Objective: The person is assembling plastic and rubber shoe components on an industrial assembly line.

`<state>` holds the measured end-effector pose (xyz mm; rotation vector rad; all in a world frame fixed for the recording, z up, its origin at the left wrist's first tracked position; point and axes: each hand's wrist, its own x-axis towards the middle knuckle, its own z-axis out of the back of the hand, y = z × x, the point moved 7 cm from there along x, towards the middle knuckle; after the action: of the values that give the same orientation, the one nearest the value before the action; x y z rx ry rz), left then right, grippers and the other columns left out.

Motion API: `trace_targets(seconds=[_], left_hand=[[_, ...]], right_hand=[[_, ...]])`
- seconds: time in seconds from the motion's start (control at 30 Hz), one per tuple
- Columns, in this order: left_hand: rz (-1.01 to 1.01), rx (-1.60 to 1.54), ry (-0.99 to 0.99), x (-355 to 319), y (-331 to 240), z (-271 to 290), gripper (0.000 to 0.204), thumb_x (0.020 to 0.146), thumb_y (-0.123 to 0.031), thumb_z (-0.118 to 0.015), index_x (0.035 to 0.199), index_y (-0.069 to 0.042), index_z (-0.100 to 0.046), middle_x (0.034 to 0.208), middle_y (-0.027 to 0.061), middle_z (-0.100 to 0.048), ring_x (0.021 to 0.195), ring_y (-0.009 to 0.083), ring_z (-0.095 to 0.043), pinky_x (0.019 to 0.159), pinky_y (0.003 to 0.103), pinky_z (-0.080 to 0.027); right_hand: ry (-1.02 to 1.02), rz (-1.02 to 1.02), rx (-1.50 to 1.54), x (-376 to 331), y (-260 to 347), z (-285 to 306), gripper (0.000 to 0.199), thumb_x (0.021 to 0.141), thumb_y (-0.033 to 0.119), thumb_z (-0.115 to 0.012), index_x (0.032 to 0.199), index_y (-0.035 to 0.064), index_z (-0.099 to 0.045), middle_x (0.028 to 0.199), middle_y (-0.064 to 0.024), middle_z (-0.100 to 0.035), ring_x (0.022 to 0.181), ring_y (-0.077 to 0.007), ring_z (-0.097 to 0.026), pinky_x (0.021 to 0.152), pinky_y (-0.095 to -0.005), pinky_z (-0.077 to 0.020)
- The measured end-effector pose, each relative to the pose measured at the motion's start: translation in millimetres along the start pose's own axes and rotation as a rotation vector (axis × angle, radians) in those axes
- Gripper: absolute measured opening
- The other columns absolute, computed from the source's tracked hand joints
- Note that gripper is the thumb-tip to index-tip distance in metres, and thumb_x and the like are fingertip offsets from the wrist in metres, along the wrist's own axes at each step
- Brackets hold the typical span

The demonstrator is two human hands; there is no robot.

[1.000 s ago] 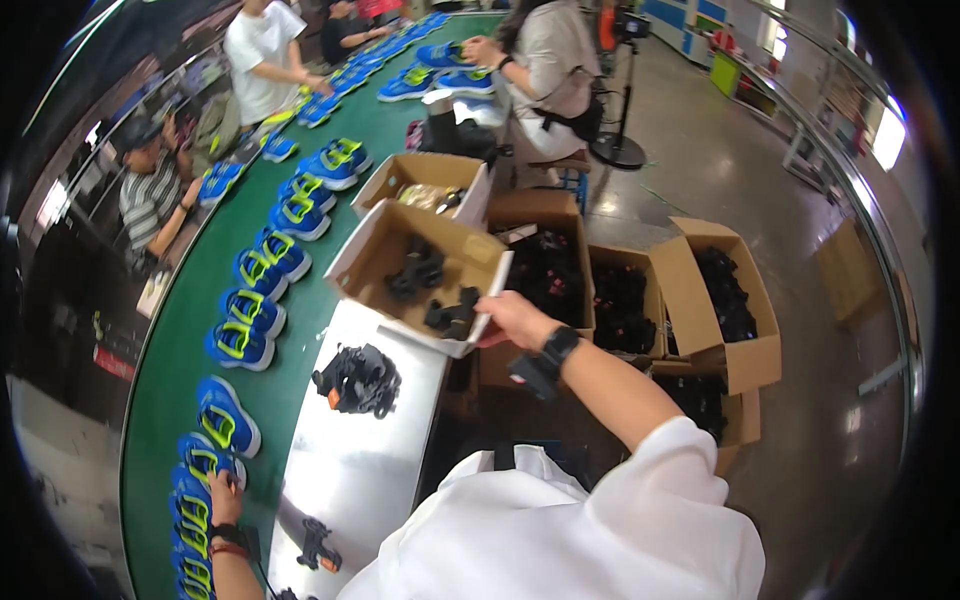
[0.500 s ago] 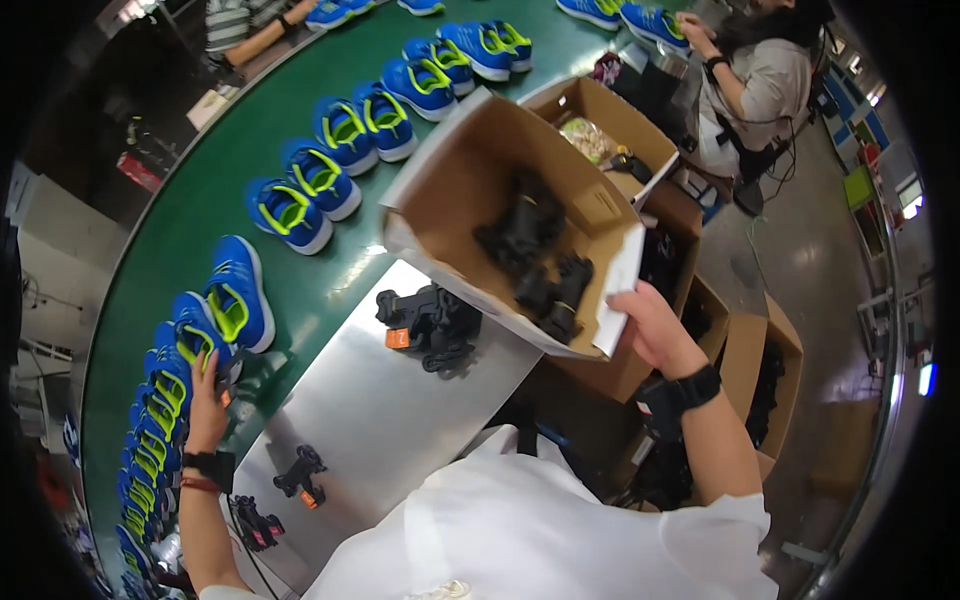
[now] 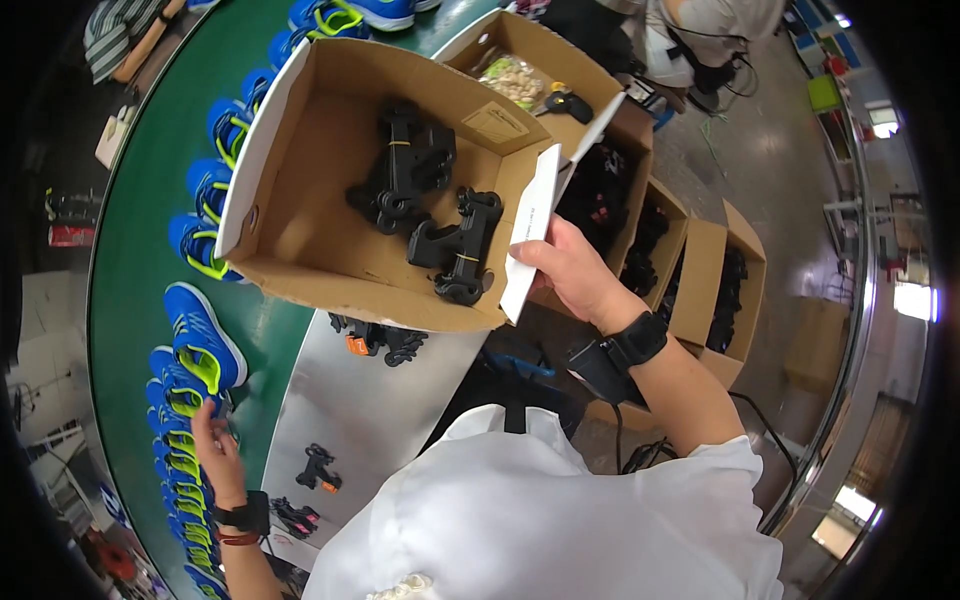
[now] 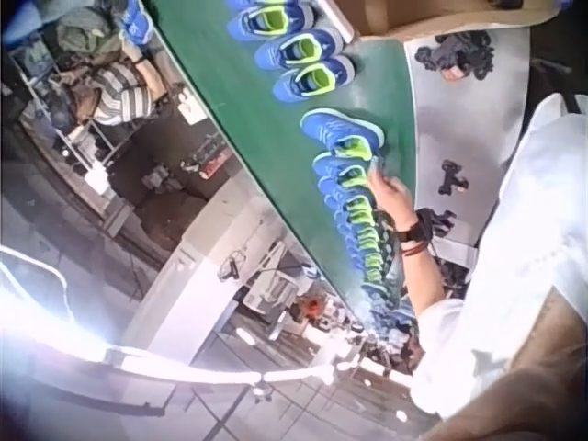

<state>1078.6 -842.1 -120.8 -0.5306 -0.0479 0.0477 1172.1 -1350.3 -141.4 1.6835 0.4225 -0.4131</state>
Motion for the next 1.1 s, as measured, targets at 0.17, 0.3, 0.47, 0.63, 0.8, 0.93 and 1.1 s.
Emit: trace_targets(seconds=[0.17,0.3,0.47,0.63,0.8,0.93,1.1], left_hand=[[-0.032,-0.208,0.067,2,-31,-35,0.047,0.077,0.016,-0.040,0.119,-0.001,-0.053,0.107,0.0120,-0.060,0.080,0.0177,-0.058,0.074,0.027,-0.048],[-0.097,-0.433,0.157,26,-84,-55,0.041,0.083,0.011,-0.042,0.121,-0.002,-0.053,0.096,0.0104,-0.063,0.071,0.0143,-0.060,0.067,0.026,-0.049],[-0.123,-0.640,0.375,54,-166,-68,0.029,0.097,-0.009,-0.043,0.124,-0.004,-0.049,0.099,0.0093,-0.061,0.076,0.0126,-0.059,0.072,0.025,-0.050],[-0.246,-0.828,0.611,69,-241,-91,0.040,0.098,-0.031,-0.044,0.128,-0.003,-0.045,0.109,0.0111,-0.059,0.087,0.0165,-0.061,0.075,0.029,-0.052],[-0.137,-0.942,0.965,62,-300,-123,0.067,0.094,-0.049,-0.045,0.139,-0.002,-0.030,0.124,0.0101,-0.048,0.107,0.0201,-0.054,0.084,0.034,-0.050],[-0.097,-0.736,1.108,60,-314,-142,0.075,0.089,-0.049,-0.052,0.141,-0.001,-0.029,0.128,0.0095,-0.046,0.114,0.0199,-0.047,0.092,0.031,-0.040],[-0.066,-0.899,1.317,41,-381,-194,0.066,0.089,-0.030,-0.051,0.142,0.000,-0.025,0.137,0.0115,-0.039,0.125,0.0216,-0.036,0.107,0.034,-0.024]], right_hand=[[-0.152,0.035,0.001,-64,4,32,0.040,0.082,0.013,-0.055,0.118,-0.0012,-0.046,0.100,-0.0080,-0.059,0.085,-0.0151,-0.062,0.067,-0.0287,-0.0546],[-0.269,0.085,0.037,-112,-2,59,0.040,0.083,0.012,-0.054,0.118,-0.0029,-0.045,0.101,-0.0099,-0.060,0.085,-0.0173,-0.063,0.065,-0.0293,-0.0556],[-0.341,0.084,0.031,-146,-18,71,0.040,0.083,0.012,-0.055,0.119,-0.0032,-0.046,0.101,-0.0117,-0.060,0.084,-0.0182,-0.063,0.062,-0.0294,-0.0568],[-0.365,0.077,0.041,-167,-23,77,0.038,0.083,0.011,-0.056,0.117,-0.0045,-0.046,0.096,-0.0125,-0.061,0.078,-0.0200,-0.066,0.058,-0.0304,-0.0572],[-0.353,0.034,0.065,-173,-36,88,0.032,0.083,0.009,-0.058,0.109,-0.0073,-0.049,0.094,-0.0145,-0.061,0.077,-0.0214,-0.065,0.054,-0.0319,-0.0569],[-0.296,0.023,-0.048,-186,-51,114,0.034,0.081,0.009,-0.058,0.109,-0.0071,-0.049,0.091,-0.0144,-0.062,0.070,-0.0226,-0.066,0.056,-0.0319,-0.0572],[-0.348,-0.025,-0.145,-223,-55,159,0.039,0.080,0.011,-0.057,0.115,-0.0051,-0.048,0.092,-0.0140,-0.062,0.072,-0.0210,-0.066,0.058,-0.0295,-0.0568]])
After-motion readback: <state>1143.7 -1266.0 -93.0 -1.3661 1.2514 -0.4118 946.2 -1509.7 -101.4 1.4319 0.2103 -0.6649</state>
